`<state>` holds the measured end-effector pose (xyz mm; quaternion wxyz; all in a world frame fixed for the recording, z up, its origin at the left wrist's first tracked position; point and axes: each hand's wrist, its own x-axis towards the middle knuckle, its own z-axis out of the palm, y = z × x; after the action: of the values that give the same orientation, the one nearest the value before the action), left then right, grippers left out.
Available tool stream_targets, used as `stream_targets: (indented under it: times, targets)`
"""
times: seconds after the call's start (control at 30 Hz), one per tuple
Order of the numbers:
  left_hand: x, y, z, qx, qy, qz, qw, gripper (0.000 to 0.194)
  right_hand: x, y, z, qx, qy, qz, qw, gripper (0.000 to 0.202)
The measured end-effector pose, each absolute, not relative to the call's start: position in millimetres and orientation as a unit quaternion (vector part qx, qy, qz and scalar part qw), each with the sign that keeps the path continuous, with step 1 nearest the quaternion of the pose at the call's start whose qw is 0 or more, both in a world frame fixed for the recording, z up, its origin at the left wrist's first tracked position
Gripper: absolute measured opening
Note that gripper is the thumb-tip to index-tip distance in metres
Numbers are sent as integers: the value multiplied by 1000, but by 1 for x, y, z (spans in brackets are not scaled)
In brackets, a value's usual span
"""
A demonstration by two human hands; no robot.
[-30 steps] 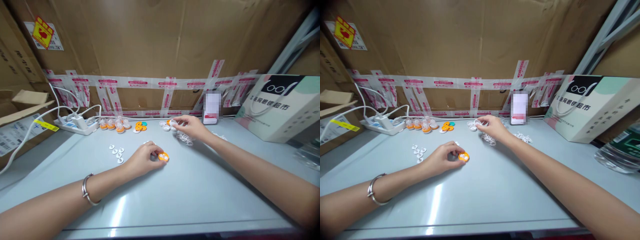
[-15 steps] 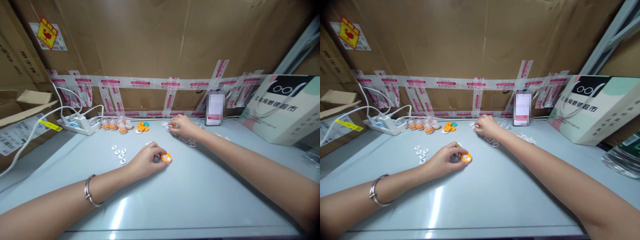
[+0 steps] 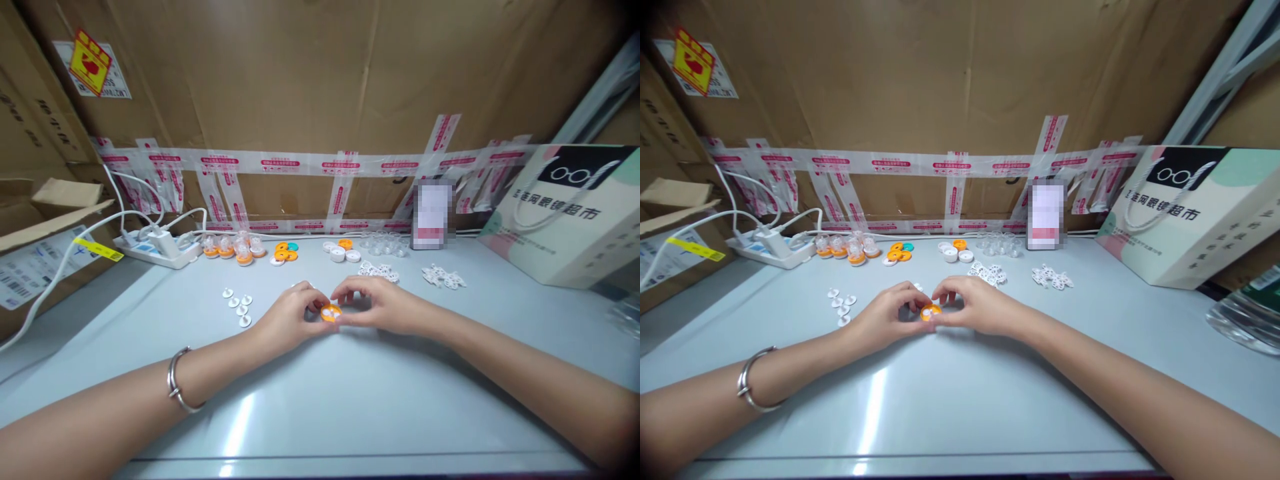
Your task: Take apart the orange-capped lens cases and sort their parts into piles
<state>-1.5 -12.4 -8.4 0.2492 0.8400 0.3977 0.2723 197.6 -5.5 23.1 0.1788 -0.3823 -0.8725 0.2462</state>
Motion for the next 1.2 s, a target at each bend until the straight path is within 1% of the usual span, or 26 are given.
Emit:
stream_targets:
  times: [0.07,0.13,0.27,0.33,0.43,0.5,0.57,0.67,0.8,0.97,1.03,1.1,1.2]
  targets:
    - [-2,-12,-7,841,399,272,247,30,197,-9,19,-398,-864,247,183,41]
    - [-3,-12,-5,837,404,272,249,33,196,-9,16,-408,-857,250,192,45]
    - [-3,-14,3,818,411,268,300,38,195,-9,13,-409,-847,268,209,41]
    - [-3,-14,7,818,403,266,313,33,196,-8,12,-405,-843,281,215,36]
    - [-3,-14,9,831,393,250,305,18,197,-7,9,-404,-834,302,224,31]
    - [-3,-12,9,836,394,241,297,17,197,-7,8,-406,-829,310,227,28]
    - [-2,-11,8,841,397,239,279,18,196,-8,8,-411,-825,313,228,26]
    - [0,-8,8,850,408,224,245,16,194,-9,10,-414,-821,323,223,26]
    - [9,-4,17,863,438,159,197,12,194,-9,11,-417,-820,328,216,27]
    - [21,-7,30,905,419,47,56,18,196,-7,6,-409,-825,324,217,28]
    - [22,-8,30,921,388,33,20,19,196,-8,5,-405,-825,326,219,27]
    - [21,-9,28,933,357,41,7,18,196,-8,5,-404,-825,329,221,26]
    - [16,-9,24,937,344,60,22,17,196,-9,6,-406,-822,332,222,27]
